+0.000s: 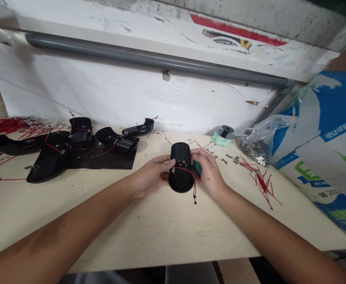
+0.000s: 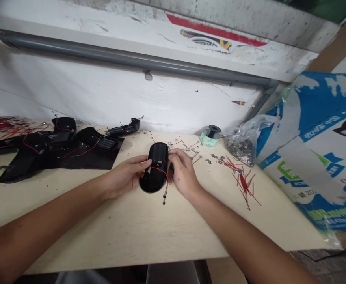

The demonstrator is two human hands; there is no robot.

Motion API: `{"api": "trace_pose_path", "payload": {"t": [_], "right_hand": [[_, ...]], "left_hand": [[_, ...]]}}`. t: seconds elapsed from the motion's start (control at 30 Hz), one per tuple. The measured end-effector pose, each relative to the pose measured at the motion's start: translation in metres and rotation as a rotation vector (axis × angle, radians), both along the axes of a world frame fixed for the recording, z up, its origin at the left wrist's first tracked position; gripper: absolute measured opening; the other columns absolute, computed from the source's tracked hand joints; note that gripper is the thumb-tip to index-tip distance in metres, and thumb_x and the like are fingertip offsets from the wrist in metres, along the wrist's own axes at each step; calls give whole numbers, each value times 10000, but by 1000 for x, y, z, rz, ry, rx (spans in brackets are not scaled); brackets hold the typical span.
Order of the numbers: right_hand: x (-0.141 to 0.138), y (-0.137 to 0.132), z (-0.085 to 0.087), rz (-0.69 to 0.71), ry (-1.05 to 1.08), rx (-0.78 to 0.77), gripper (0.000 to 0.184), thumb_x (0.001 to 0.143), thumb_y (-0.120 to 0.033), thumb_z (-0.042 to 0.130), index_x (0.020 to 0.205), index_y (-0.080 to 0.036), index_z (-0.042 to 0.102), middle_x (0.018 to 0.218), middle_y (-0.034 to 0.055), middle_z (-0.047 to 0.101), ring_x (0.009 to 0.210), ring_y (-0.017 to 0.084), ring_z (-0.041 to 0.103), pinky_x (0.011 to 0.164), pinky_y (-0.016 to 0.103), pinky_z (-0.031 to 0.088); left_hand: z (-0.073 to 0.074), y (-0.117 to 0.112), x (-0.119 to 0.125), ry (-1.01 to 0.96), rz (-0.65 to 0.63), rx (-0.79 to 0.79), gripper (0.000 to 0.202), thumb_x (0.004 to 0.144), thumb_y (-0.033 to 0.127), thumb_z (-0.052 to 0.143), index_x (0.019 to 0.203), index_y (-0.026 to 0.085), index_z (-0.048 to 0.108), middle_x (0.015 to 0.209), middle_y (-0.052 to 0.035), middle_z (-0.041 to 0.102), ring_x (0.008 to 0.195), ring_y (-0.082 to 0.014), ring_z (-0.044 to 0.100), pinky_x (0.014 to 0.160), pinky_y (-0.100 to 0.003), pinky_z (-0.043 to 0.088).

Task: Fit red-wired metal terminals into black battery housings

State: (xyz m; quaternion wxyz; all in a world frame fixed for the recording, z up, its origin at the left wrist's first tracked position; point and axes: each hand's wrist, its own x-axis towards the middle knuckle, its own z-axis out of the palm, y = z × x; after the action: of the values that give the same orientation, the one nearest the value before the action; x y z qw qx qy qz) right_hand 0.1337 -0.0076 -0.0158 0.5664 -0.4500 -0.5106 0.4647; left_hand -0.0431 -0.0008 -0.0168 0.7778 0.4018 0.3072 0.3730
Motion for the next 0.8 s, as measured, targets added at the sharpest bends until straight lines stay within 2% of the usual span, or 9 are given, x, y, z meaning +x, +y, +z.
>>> {"api": "trace_pose_path", "payload": {"t": [0.07,0.13,0.23,0.33,0.43,0.53,0.67,0.8], "right_hand": [[3,1,1,-12,94,7,138,709,-256,512,837,-240,462,701,-61,470,373,76,352,357,242,273],[6,3,0,-32,161,40,208,671,-212,495,867,-249,436,757,-69,465,369,62,367,365,241,307],[10,6,0,-30,142,98,234,695,-176,532,915,-238,481,814,-53,486,494,83,514,496,269,443],[12,7,1,-37,41,128,223,749,-198,617,963,-214,556,835,-25,532,635,118,594,647,302,496],[15,8,2,-36,-22,152,248,747,-259,730,963,-195,624,856,17,625,697,151,617,724,334,508],[16,9,2,-44,-79,176,228,713,-290,799,883,-182,692,851,52,688,764,186,640,795,365,507],[14,11,0,-46,-93,147,199,715,-326,808,845,-193,739,850,55,712,765,199,644,788,378,508],[11,13,-5,-32,-115,169,156,767,-310,751,887,-209,759,946,51,722,870,198,637,848,363,479]], "left_hand": [[-1,1,-1,1,23,-33,274,912,229,607,1165,127,604,1046,-128,684,817,-175,667,779,-348,554],[0,2,-2,-1,30,-54,303,932,222,570,1223,134,566,1124,-157,673,864,-209,689,792,-393,569],[2,3,-1,10,35,-38,318,962,237,514,1258,122,527,1170,-194,657,884,-255,707,773,-437,583],[3,2,0,50,36,-15,318,975,238,486,1265,110,513,1142,-204,666,865,-264,712,750,-448,590],[3,2,-1,67,20,-7,319,972,221,493,1275,123,508,1142,-196,671,883,-254,709,764,-446,592],[2,2,-1,62,7,9,334,970,243,506,1284,129,503,1145,-195,671,886,-255,709,765,-442,589],[2,3,0,51,10,15,330,965,243,518,1276,132,502,1129,-183,672,881,-254,709,788,-467,584],[2,2,1,56,14,24,314,964,239,515,1258,129,503,1109,-175,670,898,-263,709,825,-494,572]]}}
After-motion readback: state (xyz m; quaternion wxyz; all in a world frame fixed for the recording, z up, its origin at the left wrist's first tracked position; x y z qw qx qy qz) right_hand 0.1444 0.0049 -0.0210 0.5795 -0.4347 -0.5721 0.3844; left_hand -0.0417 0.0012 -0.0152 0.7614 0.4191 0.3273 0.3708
